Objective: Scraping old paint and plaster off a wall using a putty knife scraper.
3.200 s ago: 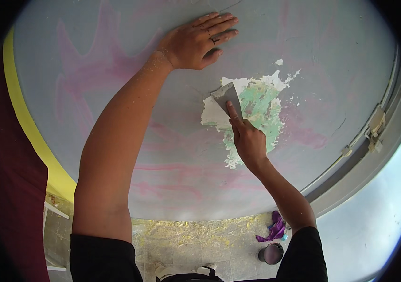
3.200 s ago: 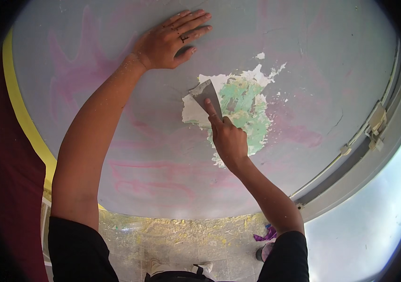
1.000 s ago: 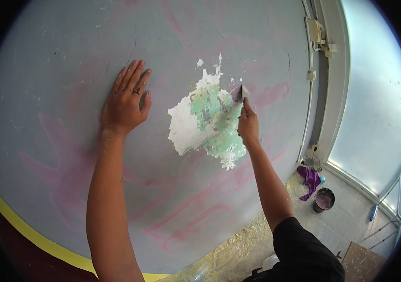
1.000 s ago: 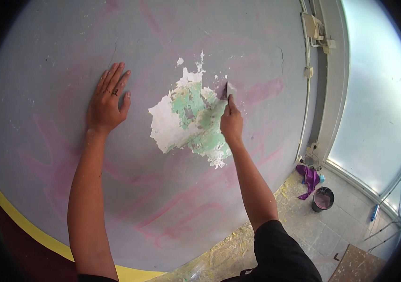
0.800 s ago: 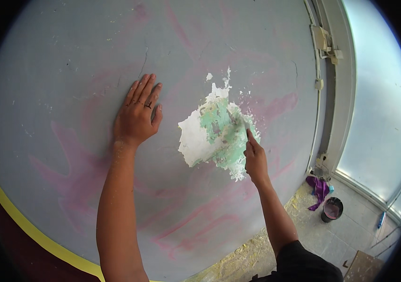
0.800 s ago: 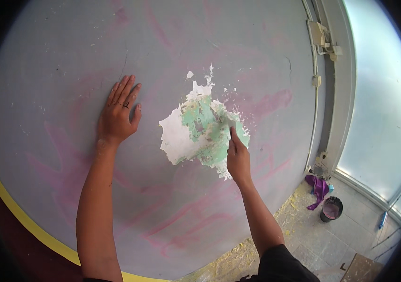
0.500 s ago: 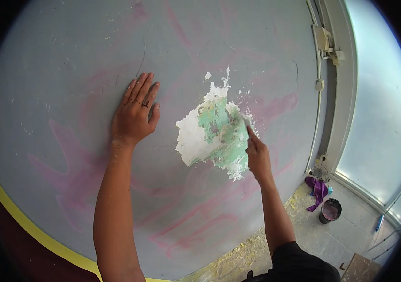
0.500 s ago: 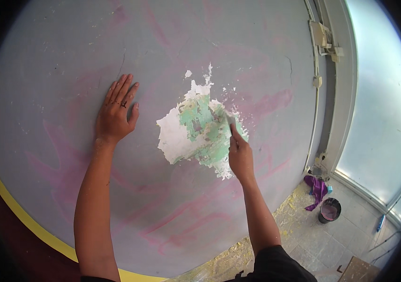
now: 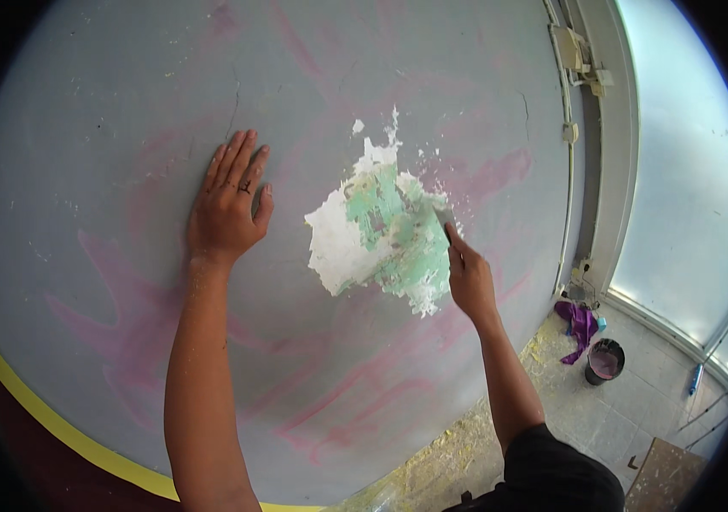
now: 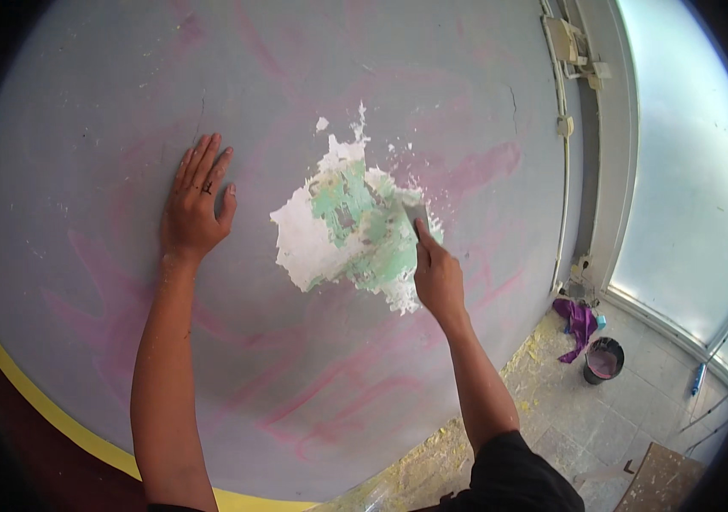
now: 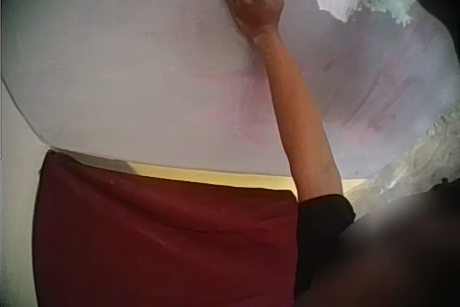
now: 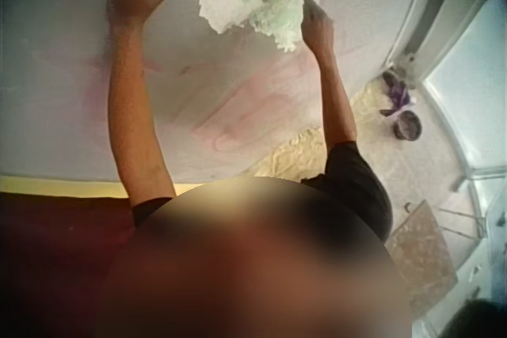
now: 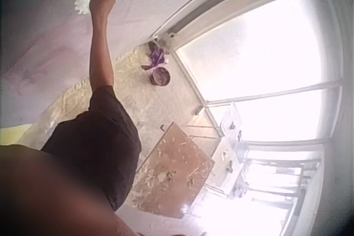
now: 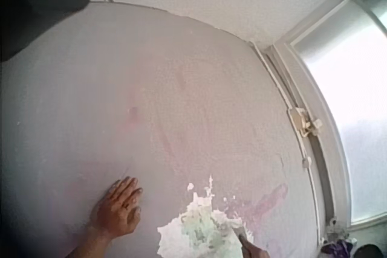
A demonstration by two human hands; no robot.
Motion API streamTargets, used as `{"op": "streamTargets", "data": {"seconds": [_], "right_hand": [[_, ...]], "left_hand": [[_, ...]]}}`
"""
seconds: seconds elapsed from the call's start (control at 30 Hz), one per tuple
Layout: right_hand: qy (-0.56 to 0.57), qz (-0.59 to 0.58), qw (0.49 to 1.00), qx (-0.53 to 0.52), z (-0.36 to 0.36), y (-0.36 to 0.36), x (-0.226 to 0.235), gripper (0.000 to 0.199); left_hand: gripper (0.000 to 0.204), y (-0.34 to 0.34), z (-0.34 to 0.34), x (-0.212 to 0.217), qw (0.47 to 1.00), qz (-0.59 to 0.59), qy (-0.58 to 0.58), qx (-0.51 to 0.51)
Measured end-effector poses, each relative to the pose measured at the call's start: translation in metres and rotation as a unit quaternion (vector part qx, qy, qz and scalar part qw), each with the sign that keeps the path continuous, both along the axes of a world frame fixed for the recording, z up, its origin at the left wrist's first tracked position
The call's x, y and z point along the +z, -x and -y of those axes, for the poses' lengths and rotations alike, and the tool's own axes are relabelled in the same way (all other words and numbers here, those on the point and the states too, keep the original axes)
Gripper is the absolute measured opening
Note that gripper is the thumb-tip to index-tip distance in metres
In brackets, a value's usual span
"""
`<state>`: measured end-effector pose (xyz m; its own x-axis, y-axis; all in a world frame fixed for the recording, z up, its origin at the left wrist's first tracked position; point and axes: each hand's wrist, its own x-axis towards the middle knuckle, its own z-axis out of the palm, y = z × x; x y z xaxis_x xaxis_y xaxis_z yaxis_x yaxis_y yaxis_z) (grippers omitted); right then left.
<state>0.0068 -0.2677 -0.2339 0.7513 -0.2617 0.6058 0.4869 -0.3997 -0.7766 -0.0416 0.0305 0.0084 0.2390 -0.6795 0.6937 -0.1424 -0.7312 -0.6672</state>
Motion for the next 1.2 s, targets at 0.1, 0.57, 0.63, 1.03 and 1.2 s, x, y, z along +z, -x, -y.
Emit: {"op": "streamTargets", "data": {"seconds": [0.1, 0.57, 0.63, 1.03, 1.2], "right_hand": [[0.007, -0.008, 0.999, 0.032, 0.008, -0.014, 0.013, 0.041], [0.018, 0.030, 0.999, 0.016, 0.009, -0.019, -0.013, 0.041], [0.035, -0.023, 0.999, 0.031, 0.001, -0.024, 0.010, 0.041], [-0.031, -0.058, 0.997, 0.044, -0.006, -0.013, 0.017, 0.042], [0.035, -0.074, 0.993, 0.089, -0.003, -0.031, 0.020, 0.044]], "left_hand": [[0.049, -0.002, 0.004, 0.004, 1.000, 0.008, -0.009, -0.010], [0.049, -0.001, -0.001, -0.003, 1.000, 0.007, -0.003, 0.002], [0.049, -0.002, 0.002, -0.003, 1.000, -0.001, 0.001, 0.005], [0.049, 0.003, 0.001, 0.003, 1.000, 0.013, -0.013, 0.004], [0.049, -0.008, 0.001, 0.000, 1.000, 0.011, -0.014, -0.009]]}}
